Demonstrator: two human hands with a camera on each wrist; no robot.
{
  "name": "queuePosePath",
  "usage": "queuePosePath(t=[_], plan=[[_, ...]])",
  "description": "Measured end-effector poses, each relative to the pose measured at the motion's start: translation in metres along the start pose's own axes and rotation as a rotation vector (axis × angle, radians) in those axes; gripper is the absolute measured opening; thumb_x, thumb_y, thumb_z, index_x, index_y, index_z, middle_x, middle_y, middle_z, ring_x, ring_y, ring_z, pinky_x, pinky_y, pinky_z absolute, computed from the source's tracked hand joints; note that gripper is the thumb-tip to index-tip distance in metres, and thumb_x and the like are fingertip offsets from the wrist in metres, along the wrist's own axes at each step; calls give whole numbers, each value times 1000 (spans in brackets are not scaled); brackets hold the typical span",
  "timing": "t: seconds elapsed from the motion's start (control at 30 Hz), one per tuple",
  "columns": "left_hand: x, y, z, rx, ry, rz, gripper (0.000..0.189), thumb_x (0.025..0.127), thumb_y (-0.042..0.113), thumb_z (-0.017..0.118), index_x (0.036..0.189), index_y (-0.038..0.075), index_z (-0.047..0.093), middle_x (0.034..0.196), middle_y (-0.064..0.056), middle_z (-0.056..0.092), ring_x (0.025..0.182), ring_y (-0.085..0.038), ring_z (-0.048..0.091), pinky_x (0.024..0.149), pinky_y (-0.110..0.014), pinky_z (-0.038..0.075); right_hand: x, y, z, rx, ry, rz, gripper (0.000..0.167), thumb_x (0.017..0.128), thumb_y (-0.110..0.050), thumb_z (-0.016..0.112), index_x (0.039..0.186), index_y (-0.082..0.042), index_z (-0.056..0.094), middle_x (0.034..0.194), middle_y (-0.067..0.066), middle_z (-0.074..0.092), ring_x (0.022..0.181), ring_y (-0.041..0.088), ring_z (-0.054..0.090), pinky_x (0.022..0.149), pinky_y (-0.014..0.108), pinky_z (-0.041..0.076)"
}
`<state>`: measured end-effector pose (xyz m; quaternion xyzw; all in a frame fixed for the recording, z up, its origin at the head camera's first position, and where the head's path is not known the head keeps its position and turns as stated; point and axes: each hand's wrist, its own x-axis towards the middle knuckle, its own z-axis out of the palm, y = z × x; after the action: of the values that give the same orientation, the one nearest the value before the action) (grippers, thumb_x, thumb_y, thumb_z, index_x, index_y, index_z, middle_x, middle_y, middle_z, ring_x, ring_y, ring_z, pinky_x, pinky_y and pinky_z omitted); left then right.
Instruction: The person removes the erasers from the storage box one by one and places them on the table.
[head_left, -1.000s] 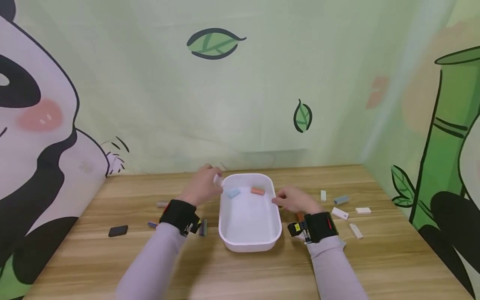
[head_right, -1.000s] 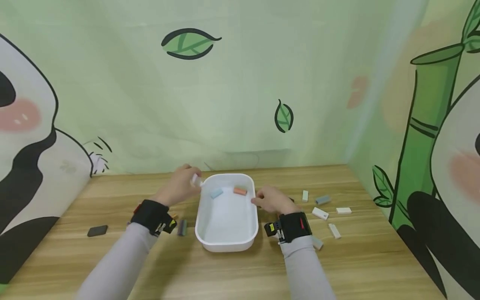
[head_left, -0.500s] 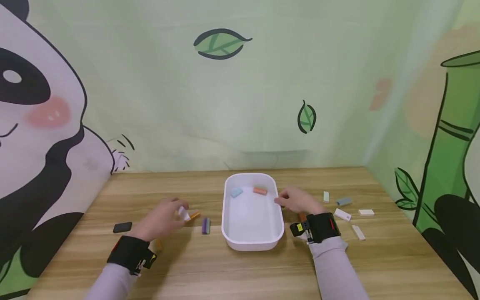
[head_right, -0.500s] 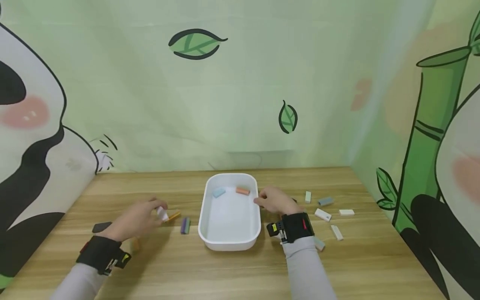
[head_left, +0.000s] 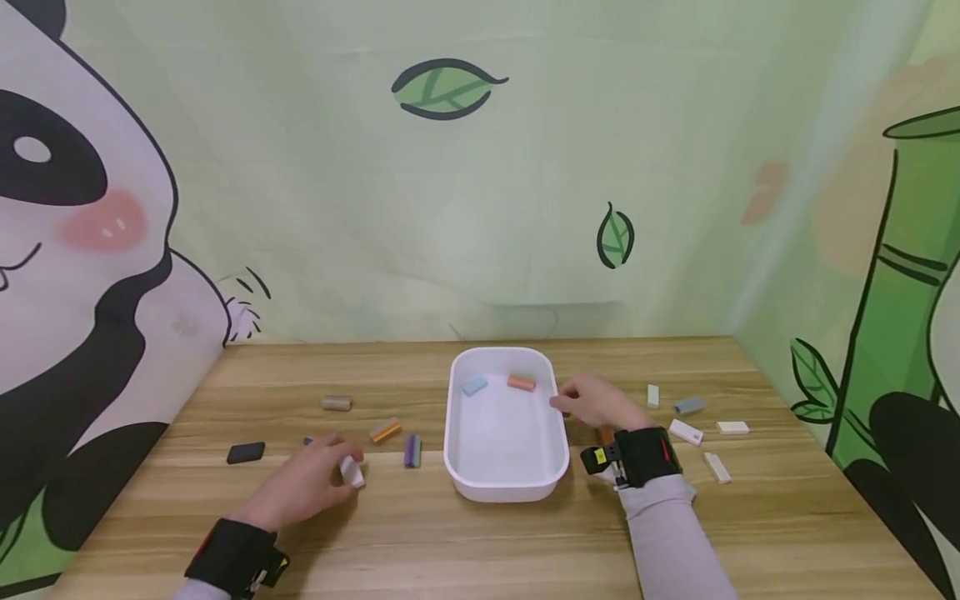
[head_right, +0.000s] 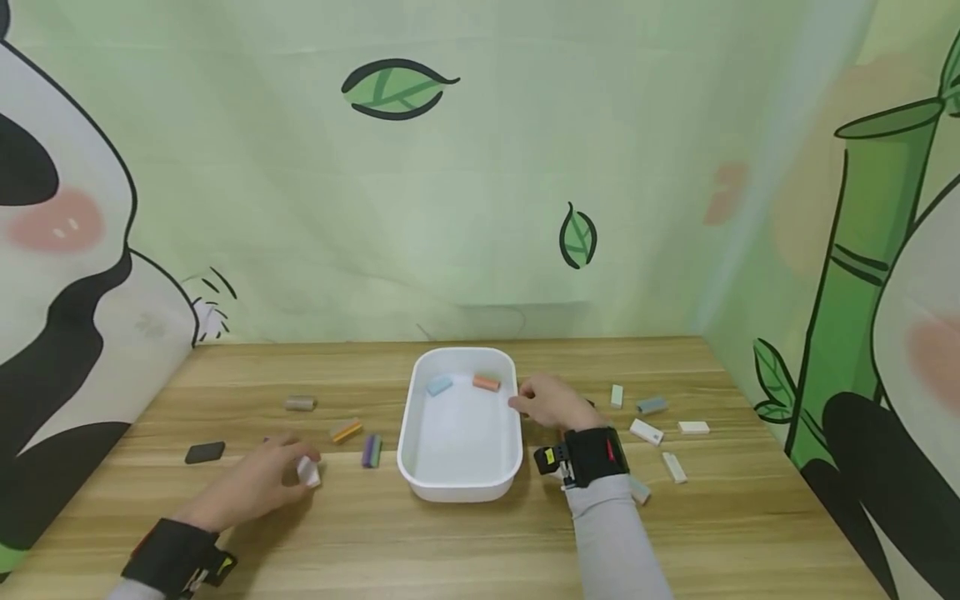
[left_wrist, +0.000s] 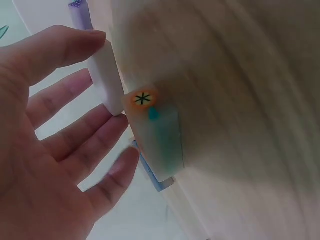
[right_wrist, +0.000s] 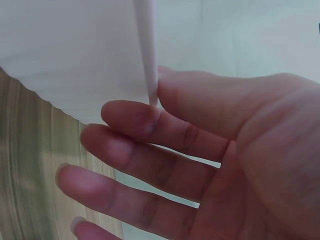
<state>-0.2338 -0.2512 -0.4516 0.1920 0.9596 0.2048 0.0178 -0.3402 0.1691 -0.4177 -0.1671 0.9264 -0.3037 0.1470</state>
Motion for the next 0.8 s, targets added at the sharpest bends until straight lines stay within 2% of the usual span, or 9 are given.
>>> queuePosePath(t=[0.1,0.2,0.33,0.57,0.8], plan=[[-2,1,-1,-2,-9,-13,33,78,13,81,107,9,67,105,-4,58,91,-20,56,78,-41,49,0,0,-1,1,3,-2,25,99,-22,57,84,-6,68,68,9,56,56,15,46,52,27,36],[-3,3,-1,18,-11,-16,33,78,15,82,107,12,67,108,-4,58,95,-21,56,84,-49,46,0,1,-1,-1,5,-3,26,100,-23,57,81,-7,67,66,7,55,55,15,46,52,27,35],[-4,6,1,47,-25,-32,35,77,18,83,107,15,67,115,-5,60,104,-25,58,87,-62,37,0,1,-1,7,8,-4,24,99,-22,58,83,-7,68,70,10,58,55,15,46,52,28,36],[-2,10,5,64,-56,-40,42,76,18,84,114,16,66,121,-5,61,110,-27,58,88,-62,34,0,2,0,9,11,-5,23,99,-22,58,83,-8,68,73,13,60,55,15,46,52,27,36],[-2,11,5,37,-74,-40,38,77,17,83,110,18,67,120,-5,61,110,-26,58,91,-65,32,0,1,0,-3,10,1,23,99,-22,57,89,-6,70,77,12,62,58,16,48,53,28,37]])
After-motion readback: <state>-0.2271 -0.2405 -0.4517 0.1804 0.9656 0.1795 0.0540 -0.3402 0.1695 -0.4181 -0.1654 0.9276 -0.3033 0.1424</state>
